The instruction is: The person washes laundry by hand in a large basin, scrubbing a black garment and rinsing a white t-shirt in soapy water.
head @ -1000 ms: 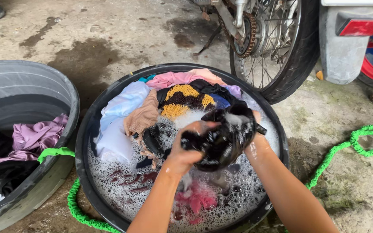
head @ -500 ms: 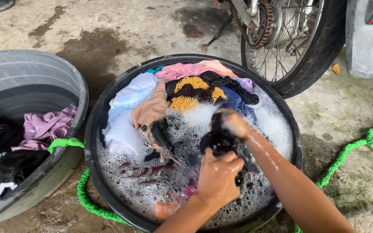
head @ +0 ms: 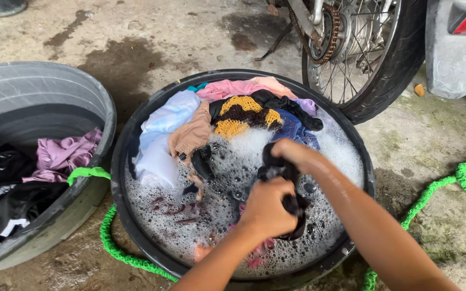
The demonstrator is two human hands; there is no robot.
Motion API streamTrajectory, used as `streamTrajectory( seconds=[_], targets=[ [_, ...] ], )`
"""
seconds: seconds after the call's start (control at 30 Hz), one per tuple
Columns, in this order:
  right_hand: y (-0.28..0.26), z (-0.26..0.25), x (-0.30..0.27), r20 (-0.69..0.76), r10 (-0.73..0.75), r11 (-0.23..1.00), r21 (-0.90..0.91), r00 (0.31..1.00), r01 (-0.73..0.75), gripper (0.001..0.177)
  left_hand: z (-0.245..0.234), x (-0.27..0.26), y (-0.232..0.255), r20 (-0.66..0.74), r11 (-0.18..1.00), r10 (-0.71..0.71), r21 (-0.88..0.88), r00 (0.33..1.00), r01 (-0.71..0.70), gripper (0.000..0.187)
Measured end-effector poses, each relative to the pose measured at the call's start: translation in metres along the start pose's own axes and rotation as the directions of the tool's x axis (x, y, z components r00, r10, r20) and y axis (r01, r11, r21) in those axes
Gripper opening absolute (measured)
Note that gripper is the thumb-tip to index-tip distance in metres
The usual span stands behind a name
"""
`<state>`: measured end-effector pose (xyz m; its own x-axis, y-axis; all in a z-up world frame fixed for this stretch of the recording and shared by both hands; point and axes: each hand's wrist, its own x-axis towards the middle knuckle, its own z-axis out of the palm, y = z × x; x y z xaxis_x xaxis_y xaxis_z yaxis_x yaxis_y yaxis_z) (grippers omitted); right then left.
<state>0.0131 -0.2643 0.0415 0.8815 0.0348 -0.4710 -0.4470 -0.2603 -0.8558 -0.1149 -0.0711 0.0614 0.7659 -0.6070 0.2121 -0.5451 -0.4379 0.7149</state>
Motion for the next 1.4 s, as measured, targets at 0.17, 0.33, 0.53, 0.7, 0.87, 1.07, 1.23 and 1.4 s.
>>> streamTrajectory(
  seconds=[0.17, 0.33, 0.53, 0.7, 0.87, 1.07, 1.23, 1.4],
  targets=[
    [-0.016, -0.033, -0.054, 0.288, -0.126, 0.821, 0.567, 0.949, -0.063, 0.055, -0.022, 0.013, -0.018, -0.057, 0.153, -0.38, -0.988, 0.923, 0.002, 0.042],
    [0.04, -0.058, -0.066, 0.383, -0.553, 0.626, 0.777, 0.74, 0.065, 0.095, -0.051, 0.012, -0.006, 0.222, -0.57, -0.382, -0.821, 0.897, -0.039, 0.037],
    [0.087, -0.054, -0.015, -0.052, -0.624, 0.411, 0.827, 0.779, 0.384, 0.091, -0.067, 0.02, 0.031, 0.252, -0.692, -0.461, -0.703, 0.851, -0.167, 0.045],
    [0.002, -0.019, -0.101, -0.287, -0.812, 0.191, 0.692, 0.508, 0.696, 0.036, -0.054, 0.026, 0.031, 0.244, -0.665, -0.553, -0.706, 0.797, -0.245, 0.051],
    [-0.05, 0.002, -0.155, -0.549, -0.777, 0.095, 0.382, 0.309, 0.919, 0.027, -0.052, 0.031, 0.027, 0.079, -0.675, -0.387, -0.704, 0.919, -0.223, 0.048],
    [-0.001, -0.008, -0.11, -0.603, -0.773, 0.411, -0.241, 0.196, 0.879, 0.012, -0.065, 0.045, 0.008, 0.184, -0.562, -0.662, -0.763, 0.726, -0.319, 0.043],
    [0.044, 0.041, -0.069, -0.771, -0.358, 0.651, 0.198, 0.526, 0.733, 0.024, -0.068, 0.049, -0.018, -0.224, -0.249, -0.613, -0.855, 0.757, -0.455, 0.027],
    [0.08, 0.062, -0.074, 0.146, -0.321, 0.541, 0.84, 0.936, 0.054, 0.034, -0.071, 0.042, -0.024, -0.609, 0.509, -0.2, -0.734, 0.767, -0.45, 0.013]
  ],
)
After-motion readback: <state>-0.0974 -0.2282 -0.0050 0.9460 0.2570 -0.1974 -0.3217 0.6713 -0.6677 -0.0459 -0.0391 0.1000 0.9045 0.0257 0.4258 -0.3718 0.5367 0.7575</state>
